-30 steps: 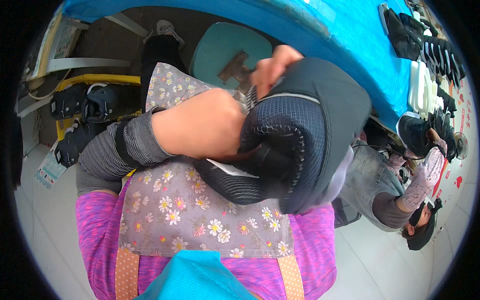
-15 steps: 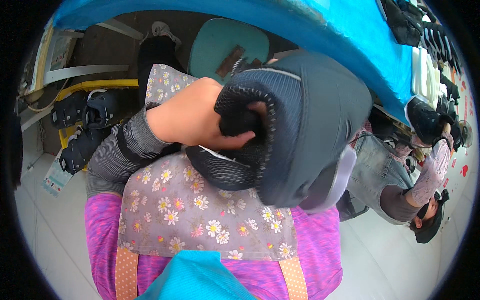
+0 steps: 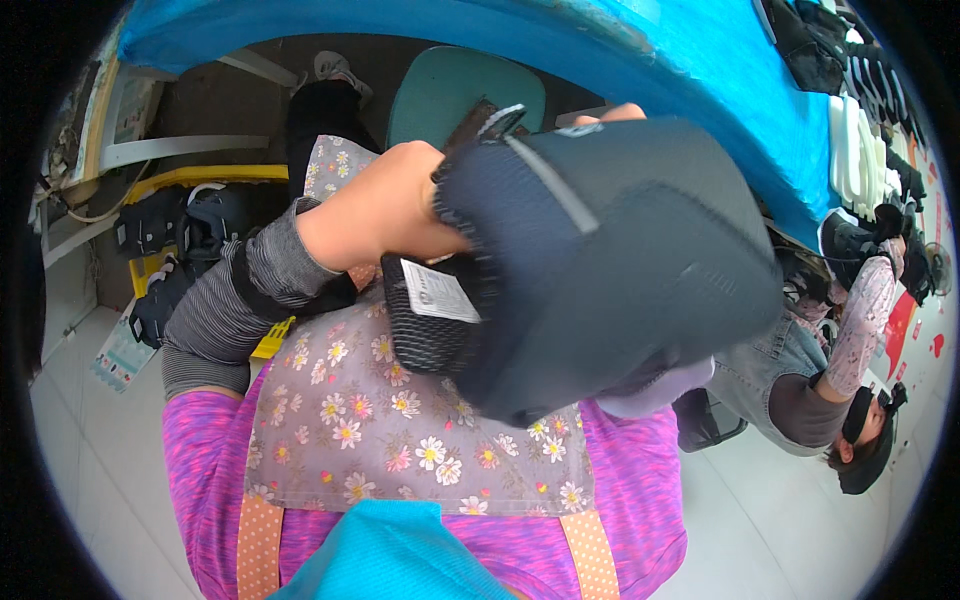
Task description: The person assembles shoe components by hand, first fitting a black inner liner into a grey and black shoe upper and then inserting a white foam padding piece into the heel area of another shoe upper at a workstation.
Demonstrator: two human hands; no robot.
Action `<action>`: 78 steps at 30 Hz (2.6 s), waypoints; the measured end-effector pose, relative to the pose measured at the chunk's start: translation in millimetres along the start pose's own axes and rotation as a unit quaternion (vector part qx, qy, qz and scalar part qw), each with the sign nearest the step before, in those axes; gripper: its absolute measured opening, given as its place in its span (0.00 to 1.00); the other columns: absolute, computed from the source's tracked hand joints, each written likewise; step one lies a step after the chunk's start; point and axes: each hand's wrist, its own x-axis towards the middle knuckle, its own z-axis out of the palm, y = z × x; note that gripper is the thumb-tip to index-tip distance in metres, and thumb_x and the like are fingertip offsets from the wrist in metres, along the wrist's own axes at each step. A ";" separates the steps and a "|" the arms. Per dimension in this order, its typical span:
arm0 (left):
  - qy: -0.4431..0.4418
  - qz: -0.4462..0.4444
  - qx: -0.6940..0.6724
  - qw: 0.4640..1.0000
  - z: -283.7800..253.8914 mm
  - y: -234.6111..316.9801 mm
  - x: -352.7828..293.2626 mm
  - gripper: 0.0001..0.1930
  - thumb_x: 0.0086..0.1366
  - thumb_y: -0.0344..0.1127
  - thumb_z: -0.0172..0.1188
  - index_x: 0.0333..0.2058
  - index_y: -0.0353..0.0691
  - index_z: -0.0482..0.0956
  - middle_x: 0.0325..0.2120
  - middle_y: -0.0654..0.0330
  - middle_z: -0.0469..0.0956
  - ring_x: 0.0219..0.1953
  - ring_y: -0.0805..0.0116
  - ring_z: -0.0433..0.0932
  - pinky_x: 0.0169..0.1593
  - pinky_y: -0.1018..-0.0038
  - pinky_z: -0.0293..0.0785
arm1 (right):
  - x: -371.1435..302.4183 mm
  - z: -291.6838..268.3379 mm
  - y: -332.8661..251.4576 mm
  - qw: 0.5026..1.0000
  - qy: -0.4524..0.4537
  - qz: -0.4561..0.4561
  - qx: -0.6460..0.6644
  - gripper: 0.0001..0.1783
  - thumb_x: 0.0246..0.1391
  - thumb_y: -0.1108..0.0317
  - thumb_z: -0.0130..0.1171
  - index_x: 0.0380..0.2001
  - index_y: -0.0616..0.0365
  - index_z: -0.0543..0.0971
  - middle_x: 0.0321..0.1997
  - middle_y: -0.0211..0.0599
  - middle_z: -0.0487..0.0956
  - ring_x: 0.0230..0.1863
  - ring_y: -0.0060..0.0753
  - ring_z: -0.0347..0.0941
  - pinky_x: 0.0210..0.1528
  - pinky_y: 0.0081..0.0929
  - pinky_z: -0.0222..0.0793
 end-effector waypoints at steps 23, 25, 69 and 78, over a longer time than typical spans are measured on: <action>0.015 0.037 -0.122 0.992 -0.1 -3.3 -21.9 0.19 0.49 0.34 0.74 0.39 0.35 0.79 0.34 0.54 0.82 0.32 0.56 0.81 0.36 0.71 0.76 | -28.1 24.6 31.7 0.967 0.047 0.230 -0.099 0.22 0.48 0.56 0.65 0.36 0.60 0.70 0.29 0.29 0.72 0.30 0.21 0.67 0.32 0.20 0.63; 0.012 -0.003 -0.108 0.994 -6.6 -1.8 -20.8 0.20 0.47 0.35 0.74 0.39 0.35 0.79 0.32 0.55 0.81 0.32 0.54 0.80 0.37 0.70 0.76 | -27.2 21.4 23.7 0.977 0.062 0.186 -0.078 0.23 0.49 0.54 0.66 0.35 0.59 0.69 0.28 0.29 0.71 0.29 0.20 0.67 0.31 0.19 0.63; 0.096 -0.085 0.065 0.990 1.6 0.1 -0.2 0.14 0.53 0.43 0.63 0.20 0.38 0.79 0.19 0.49 0.77 0.25 0.45 0.77 0.29 0.59 0.73 | 20.8 -17.2 32.0 0.992 -0.010 -0.011 -0.127 0.25 0.57 0.68 0.59 0.55 0.61 0.64 0.44 0.42 0.75 0.48 0.35 0.72 0.46 0.24 0.69; -0.016 0.008 0.110 0.994 9.4 -1.4 -22.3 0.12 0.53 0.38 0.62 0.21 0.33 0.77 0.19 0.45 0.74 0.25 0.42 0.74 0.28 0.59 0.71 | 6.9 -1.7 49.7 0.979 -0.057 0.176 0.081 0.22 0.57 0.66 0.60 0.51 0.60 0.65 0.40 0.41 0.74 0.44 0.35 0.70 0.43 0.25 0.68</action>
